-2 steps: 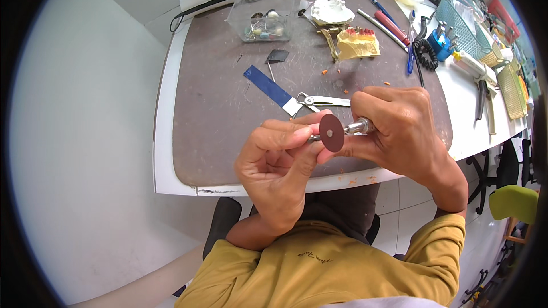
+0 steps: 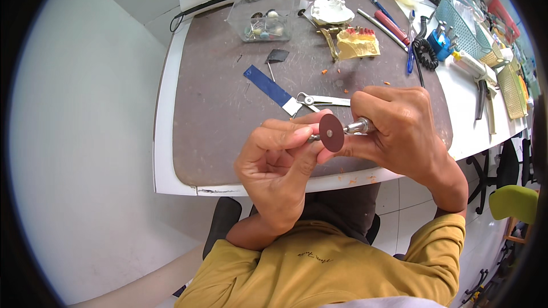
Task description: The person uses a rotary grinding tool to shape a small gray dental appliance held in their left hand. They repeatedly switch to a metal caliper to measure the appliance's dimensions, then resume grinding. The process involves precise manipulation of the tool and the object to achieve a specific form.
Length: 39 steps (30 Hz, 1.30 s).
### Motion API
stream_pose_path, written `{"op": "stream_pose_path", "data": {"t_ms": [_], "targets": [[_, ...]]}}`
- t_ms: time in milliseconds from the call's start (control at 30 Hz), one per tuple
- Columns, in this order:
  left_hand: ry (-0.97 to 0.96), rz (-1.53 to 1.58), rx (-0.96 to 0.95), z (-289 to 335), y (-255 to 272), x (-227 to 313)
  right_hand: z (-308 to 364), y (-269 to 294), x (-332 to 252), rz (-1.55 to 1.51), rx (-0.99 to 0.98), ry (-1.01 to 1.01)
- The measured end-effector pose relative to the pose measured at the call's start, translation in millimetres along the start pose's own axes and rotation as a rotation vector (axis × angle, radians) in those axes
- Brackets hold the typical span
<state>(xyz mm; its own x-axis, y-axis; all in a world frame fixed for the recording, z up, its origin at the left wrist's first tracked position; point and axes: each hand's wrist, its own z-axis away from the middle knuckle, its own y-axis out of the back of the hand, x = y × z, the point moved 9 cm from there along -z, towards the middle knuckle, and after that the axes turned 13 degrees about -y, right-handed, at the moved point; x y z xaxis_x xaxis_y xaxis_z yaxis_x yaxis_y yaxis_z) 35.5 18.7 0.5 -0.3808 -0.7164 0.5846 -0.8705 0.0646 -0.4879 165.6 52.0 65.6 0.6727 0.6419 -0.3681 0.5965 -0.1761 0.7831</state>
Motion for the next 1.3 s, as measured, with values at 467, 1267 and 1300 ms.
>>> {"op": "stream_pose_path", "data": {"t_ms": [467, 1267, 1300], "targets": [[0.001, 0.013, 0.024, -0.5, -1.6, 1.1, -1.0, 0.0, -0.5, 0.022, -0.006, -0.007], [0.01, 0.025, 0.006, -1.3, -0.6, -0.3, -1.1, -0.5, -1.7, 0.037, -0.007, 0.015], [0.011, -0.003, 0.008, -1.0, -0.5, -0.3, -0.9, -0.4, -1.6, 0.033, -0.002, 0.017]]}}
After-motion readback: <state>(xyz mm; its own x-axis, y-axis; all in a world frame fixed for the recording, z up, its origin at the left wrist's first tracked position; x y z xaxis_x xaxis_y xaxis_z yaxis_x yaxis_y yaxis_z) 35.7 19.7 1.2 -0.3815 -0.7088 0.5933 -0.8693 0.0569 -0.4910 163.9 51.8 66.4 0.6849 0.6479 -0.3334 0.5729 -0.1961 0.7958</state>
